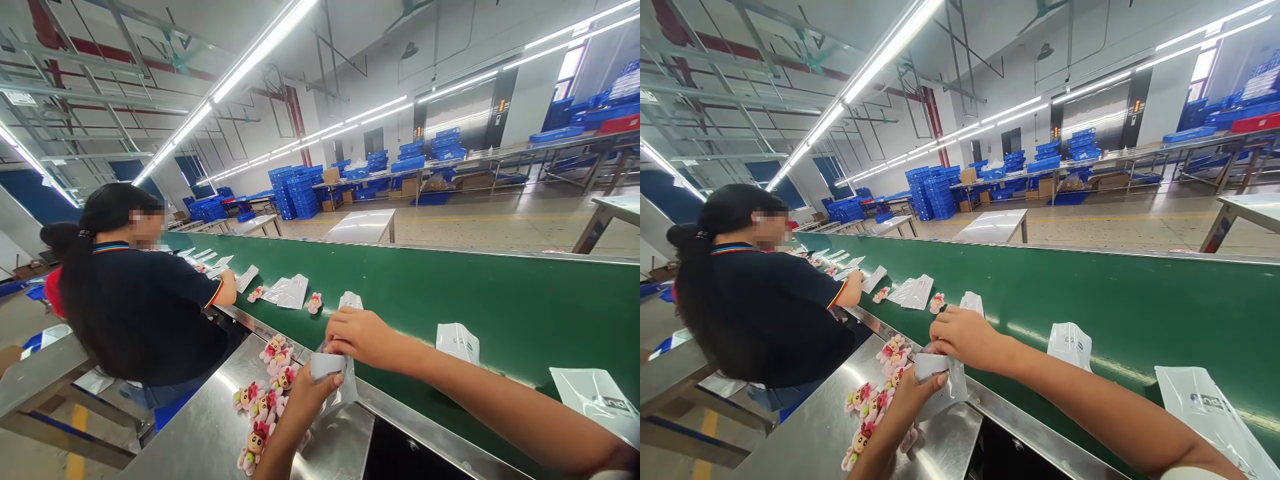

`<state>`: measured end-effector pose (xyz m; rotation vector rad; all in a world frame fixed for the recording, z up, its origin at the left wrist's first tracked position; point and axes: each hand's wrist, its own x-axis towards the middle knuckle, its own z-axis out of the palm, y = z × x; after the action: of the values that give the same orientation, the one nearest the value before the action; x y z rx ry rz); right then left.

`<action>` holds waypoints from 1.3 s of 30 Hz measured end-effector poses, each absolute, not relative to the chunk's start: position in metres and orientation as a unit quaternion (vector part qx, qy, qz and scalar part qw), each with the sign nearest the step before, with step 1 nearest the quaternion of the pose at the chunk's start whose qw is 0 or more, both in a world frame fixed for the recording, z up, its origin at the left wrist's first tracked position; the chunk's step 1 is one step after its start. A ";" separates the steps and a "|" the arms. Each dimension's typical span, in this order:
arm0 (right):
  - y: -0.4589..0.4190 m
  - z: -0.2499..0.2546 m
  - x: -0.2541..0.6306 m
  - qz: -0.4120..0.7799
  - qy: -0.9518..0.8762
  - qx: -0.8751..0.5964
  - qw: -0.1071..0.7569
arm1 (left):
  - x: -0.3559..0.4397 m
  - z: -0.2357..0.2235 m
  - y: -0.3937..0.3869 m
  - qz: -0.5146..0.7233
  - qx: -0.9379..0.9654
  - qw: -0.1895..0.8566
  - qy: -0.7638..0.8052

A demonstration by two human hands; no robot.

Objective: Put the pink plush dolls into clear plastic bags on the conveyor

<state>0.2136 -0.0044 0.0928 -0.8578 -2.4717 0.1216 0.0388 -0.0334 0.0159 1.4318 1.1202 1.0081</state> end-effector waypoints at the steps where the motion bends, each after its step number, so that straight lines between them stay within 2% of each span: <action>1: -0.006 0.088 0.214 0.046 -0.920 -0.283 0.267 | 0.040 0.017 -0.034 0.432 0.590 0.499 0.465; 4: -0.013 0.077 0.218 0.096 -0.927 -0.246 0.265 | 0.044 0.020 -0.035 0.457 0.590 0.465 0.477; 8: -0.028 0.079 0.230 0.131 -0.914 -0.284 0.256 | 0.059 0.029 -0.040 0.423 0.636 0.444 0.469; 13: -0.026 0.098 0.270 0.178 -0.882 -0.351 0.259 | 0.068 0.048 -0.037 0.358 0.677 0.556 0.324; 16: -0.007 0.092 0.307 0.152 -0.841 -0.455 0.251 | 0.056 0.048 -0.013 0.357 0.672 0.564 0.320; 19: 0.021 0.071 0.344 0.113 -0.821 -0.532 0.173 | 0.046 0.037 0.029 0.336 0.704 0.446 0.440; 21: 0.040 0.056 0.364 0.163 -0.808 -0.554 0.116 | 0.050 0.027 0.061 0.284 0.751 0.314 0.506; 24: 0.064 0.042 0.389 0.228 -0.779 -0.582 0.041 | 0.071 0.013 0.098 0.177 0.803 0.158 0.547; 26: 0.075 0.040 0.400 0.203 -0.760 -0.617 0.025 | 0.088 0.005 0.110 0.117 0.820 0.112 0.548; 28: 0.082 0.043 0.402 0.147 -0.750 -0.643 0.051 | 0.099 -0.001 0.111 0.091 0.830 0.094 0.542; 32: 0.097 0.061 0.372 0.060 -0.768 -0.616 0.165 | 0.101 -0.005 0.102 0.072 0.833 0.064 0.545; 37: 0.126 0.083 0.286 0.053 -0.787 -0.544 0.285 | 0.108 0.002 0.096 0.043 0.832 0.045 0.551; 39: 0.140 0.085 0.255 0.059 -0.787 -0.531 0.308 | 0.107 0.008 0.092 0.036 0.838 0.042 0.542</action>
<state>0.2549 0.1397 0.0855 -1.4047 -2.0814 0.1559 0.1069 0.0915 0.0082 2.5653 1.6596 0.1115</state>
